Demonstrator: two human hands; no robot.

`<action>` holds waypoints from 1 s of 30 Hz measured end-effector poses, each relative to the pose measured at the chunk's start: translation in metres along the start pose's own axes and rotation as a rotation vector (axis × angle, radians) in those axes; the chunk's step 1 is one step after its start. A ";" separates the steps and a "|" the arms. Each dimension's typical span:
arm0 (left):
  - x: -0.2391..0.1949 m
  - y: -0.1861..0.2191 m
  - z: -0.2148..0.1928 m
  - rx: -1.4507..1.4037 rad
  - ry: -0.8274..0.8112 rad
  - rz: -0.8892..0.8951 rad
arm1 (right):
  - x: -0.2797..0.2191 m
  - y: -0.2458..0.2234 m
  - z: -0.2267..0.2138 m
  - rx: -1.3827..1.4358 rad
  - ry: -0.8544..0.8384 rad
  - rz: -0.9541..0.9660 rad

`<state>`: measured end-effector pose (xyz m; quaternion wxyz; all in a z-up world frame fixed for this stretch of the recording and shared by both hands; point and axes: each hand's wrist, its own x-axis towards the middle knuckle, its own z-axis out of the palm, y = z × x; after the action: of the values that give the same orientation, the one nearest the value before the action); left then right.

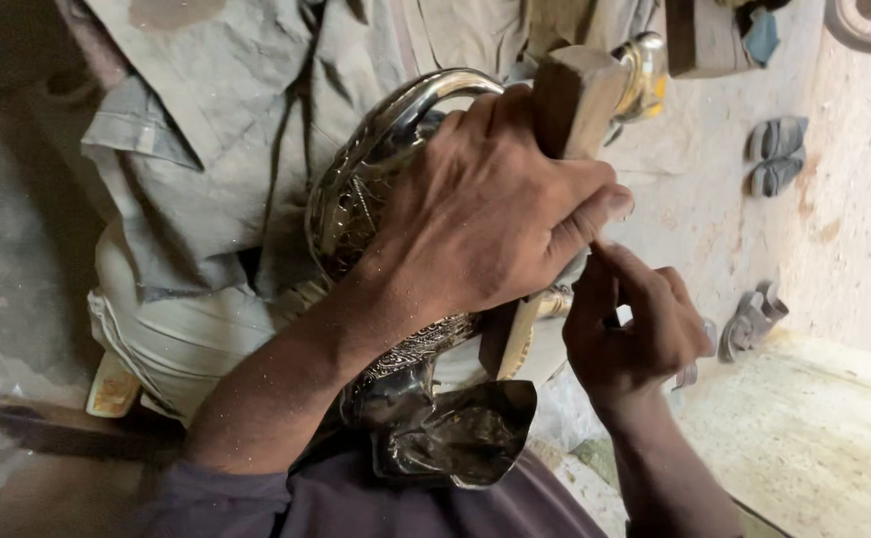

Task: The person uses a chisel and wooden mallet to engrave decorative patterns into a metal elephant statue. They repeatedly tap the chisel along the surface to create fine details.

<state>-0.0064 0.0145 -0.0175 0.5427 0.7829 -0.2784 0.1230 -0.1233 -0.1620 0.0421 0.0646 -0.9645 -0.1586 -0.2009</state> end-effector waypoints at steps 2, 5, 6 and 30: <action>0.004 -0.002 -0.004 0.015 0.029 0.021 | 0.010 -0.007 -0.002 -0.032 -0.013 0.051; 0.006 -0.008 -0.010 0.008 0.029 0.001 | 0.029 -0.009 0.007 -0.039 0.009 -0.010; 0.003 -0.007 -0.007 -0.018 0.002 -0.012 | 0.027 -0.008 0.008 -0.048 0.017 -0.030; 0.005 -0.006 -0.006 0.029 0.079 0.008 | 0.020 -0.005 0.005 -0.035 -0.036 0.018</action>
<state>0.0018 0.0200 -0.0177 0.5415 0.7840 -0.2580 0.1600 -0.1055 -0.1510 0.0456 0.0466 -0.9704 -0.1474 -0.1857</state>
